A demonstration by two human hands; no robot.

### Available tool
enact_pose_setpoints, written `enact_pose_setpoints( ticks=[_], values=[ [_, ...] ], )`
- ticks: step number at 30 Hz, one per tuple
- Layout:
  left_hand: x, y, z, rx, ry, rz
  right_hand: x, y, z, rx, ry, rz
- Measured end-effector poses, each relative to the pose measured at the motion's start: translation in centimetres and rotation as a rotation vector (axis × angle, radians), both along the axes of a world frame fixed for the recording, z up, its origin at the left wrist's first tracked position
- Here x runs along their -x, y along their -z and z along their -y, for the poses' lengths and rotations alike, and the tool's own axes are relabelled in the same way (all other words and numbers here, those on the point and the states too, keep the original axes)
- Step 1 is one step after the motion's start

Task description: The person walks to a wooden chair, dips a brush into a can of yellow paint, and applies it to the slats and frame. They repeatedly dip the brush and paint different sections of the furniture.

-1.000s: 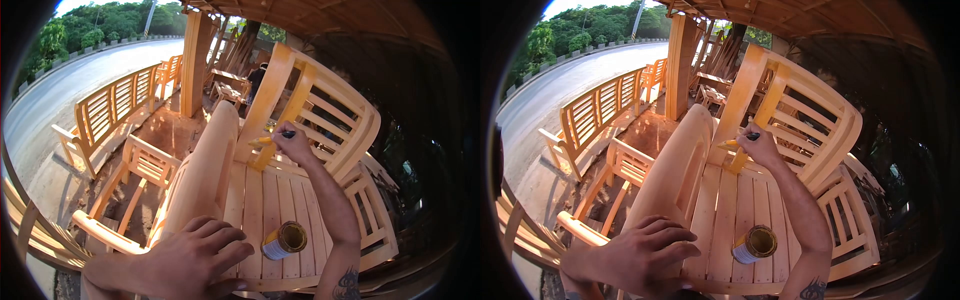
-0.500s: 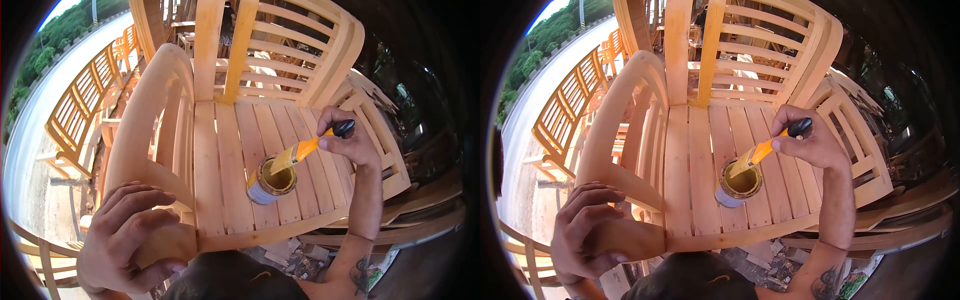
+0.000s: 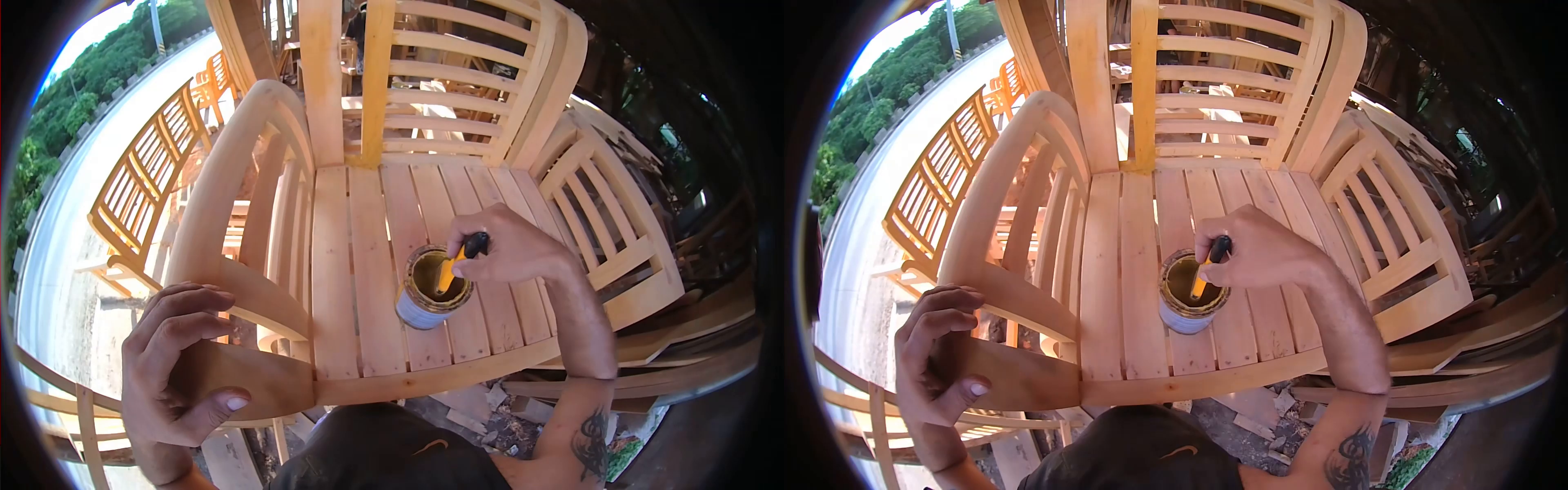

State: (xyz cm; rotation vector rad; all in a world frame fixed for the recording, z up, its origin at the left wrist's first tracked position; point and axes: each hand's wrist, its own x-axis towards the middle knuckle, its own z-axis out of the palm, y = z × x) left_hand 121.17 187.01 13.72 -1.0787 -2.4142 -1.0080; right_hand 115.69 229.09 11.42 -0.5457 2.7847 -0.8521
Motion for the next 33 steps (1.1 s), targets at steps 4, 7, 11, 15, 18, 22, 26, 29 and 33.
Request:
enact_pose_setpoints(
  ticks=[4,7,11,15,18,22,26,29,33],
  values=[
    [0.1,0.2,-0.1,-0.01,-0.014,-0.011,-1.4,-1.1,-3.3,0.145,-0.021,-0.068],
    [0.1,0.3,-0.3,-0.042,-0.014,0.022,-2.3,-1.3,-5.1,0.208,-0.006,-0.089],
    [0.1,0.4,-0.3,-0.045,-0.014,0.042,-3.3,-1.8,-6.5,0.299,0.086,-0.041],
    [0.0,0.3,-0.2,-0.034,-0.018,0.043,-3.7,-2.0,-7.6,0.324,0.083,-0.055],
    [-0.1,0.2,-0.2,-0.034,-0.027,0.043,-4.0,-2.2,-8.1,0.373,0.109,-0.032],
    [0.0,0.2,-0.1,-0.026,-0.029,0.029,-4.1,-2.0,-8.5,0.409,0.121,-0.041],
    [-0.1,0.2,-0.2,-0.045,-0.031,0.035,-4.4,-2.1,-8.7,0.417,0.152,-0.048],
    [0.1,0.2,-0.1,-0.031,-0.018,0.022,-4.8,-1.7,-9.6,0.43,0.204,-0.11],
    [0.1,-0.1,-0.2,-0.038,0.007,0.032,-4.4,0.0,-10.1,0.636,0.221,-0.263]
  ],
)
